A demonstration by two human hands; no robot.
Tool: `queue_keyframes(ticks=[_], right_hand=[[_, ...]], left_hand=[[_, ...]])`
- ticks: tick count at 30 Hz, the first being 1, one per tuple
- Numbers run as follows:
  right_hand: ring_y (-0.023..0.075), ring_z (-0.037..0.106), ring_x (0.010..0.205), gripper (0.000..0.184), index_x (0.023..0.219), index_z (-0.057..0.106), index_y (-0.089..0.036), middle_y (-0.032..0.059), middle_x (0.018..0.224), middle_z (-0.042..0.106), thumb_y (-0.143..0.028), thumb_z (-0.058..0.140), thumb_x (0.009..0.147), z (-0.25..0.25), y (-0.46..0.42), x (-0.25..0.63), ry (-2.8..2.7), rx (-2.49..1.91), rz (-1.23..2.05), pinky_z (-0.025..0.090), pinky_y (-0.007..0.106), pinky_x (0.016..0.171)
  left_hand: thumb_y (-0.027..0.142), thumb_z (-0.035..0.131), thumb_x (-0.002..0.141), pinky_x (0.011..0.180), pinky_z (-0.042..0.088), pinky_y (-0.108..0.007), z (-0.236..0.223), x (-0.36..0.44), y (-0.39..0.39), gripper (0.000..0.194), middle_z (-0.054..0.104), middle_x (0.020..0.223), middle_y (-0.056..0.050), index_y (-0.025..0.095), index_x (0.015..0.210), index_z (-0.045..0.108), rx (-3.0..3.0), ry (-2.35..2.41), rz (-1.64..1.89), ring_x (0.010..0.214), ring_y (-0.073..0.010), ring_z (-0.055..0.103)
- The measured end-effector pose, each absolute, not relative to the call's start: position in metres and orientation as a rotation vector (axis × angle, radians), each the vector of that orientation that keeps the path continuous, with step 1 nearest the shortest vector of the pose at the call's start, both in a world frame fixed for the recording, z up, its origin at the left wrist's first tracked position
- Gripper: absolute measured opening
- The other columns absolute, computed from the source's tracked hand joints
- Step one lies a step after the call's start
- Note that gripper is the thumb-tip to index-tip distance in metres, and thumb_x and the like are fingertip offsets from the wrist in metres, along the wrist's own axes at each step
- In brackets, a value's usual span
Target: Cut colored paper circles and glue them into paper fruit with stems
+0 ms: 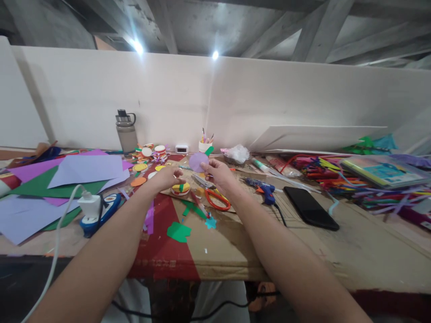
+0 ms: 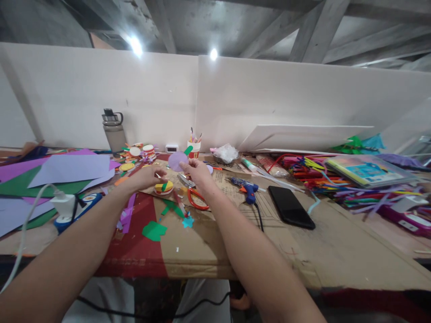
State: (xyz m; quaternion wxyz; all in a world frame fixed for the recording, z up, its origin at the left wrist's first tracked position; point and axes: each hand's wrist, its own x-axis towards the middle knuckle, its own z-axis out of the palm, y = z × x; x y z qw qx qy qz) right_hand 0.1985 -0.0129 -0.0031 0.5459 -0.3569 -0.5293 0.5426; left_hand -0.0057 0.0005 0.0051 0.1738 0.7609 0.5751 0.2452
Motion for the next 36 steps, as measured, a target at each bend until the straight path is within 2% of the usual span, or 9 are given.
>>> queue_keyframes(ticks=[5,10,14,18,23,36], right_hand=[[0.007,0.038,0.053,0.043,0.069,0.051,-0.019,-0.0068,0.058,0.046,-0.048,0.079,0.053,-0.003,-0.013,0.199,-1.258,-0.857,1.282,0.032,0.024,0.052],[0.0078,0.039,0.054,0.042,0.069,0.052,-0.019,-0.0062,0.059,0.047,-0.048,0.079,0.055,-0.004,-0.013,0.199,-1.275,-0.861,1.271,0.033,0.024,0.052],[0.008,0.039,0.055,0.04,0.071,0.054,-0.02,-0.0059,0.06,0.048,-0.048,0.078,0.056,-0.005,-0.012,0.199,-1.292,-0.866,1.263,0.034,0.024,0.053],[0.0079,0.039,0.054,0.038,0.071,0.053,-0.02,-0.0059,0.061,0.048,-0.047,0.077,0.058,-0.006,-0.012,0.199,-1.304,-0.862,1.261,0.033,0.024,0.052],[0.0081,0.039,0.055,0.038,0.07,0.052,-0.02,-0.0058,0.061,0.048,-0.047,0.077,0.059,-0.007,-0.012,0.199,-1.315,-0.868,1.256,0.034,0.024,0.053],[0.0082,0.039,0.053,0.034,0.074,0.056,-0.02,-0.0056,0.06,0.048,-0.047,0.074,0.063,-0.007,-0.014,0.199,-1.357,-0.886,1.239,0.033,0.025,0.053]], left_hand=[[0.029,0.071,0.06,0.085,0.045,-0.029,0.011,-0.012,-0.004,0.047,0.068,0.113,-0.01,0.019,0.106,0.068,2.227,1.549,0.416,0.102,-0.0265,0.062],[0.026,0.07,0.058,0.085,0.045,-0.028,0.013,-0.011,-0.008,0.064,0.064,0.122,-0.008,0.021,0.121,0.061,2.244,1.505,0.283,0.107,-0.0257,0.06],[0.023,0.065,0.061,0.087,0.043,-0.028,0.012,-0.011,-0.008,0.065,0.062,0.124,-0.007,0.022,0.125,0.058,2.304,1.448,0.25,0.106,-0.0242,0.059],[0.029,0.068,0.062,0.087,0.042,-0.03,0.01,-0.014,-0.007,0.07,0.065,0.119,-0.008,0.02,0.13,0.055,2.323,1.383,0.232,0.103,-0.0251,0.059],[0.037,0.072,0.058,0.087,0.043,-0.029,0.006,-0.014,-0.009,0.072,0.064,0.121,-0.009,0.021,0.127,0.058,2.33,1.417,0.311,0.102,-0.0251,0.06],[0.029,0.074,0.053,0.084,0.045,-0.029,0.013,-0.013,-0.006,0.077,0.065,0.117,-0.01,0.021,0.128,0.055,2.232,1.48,0.356,0.101,-0.0258,0.061]])
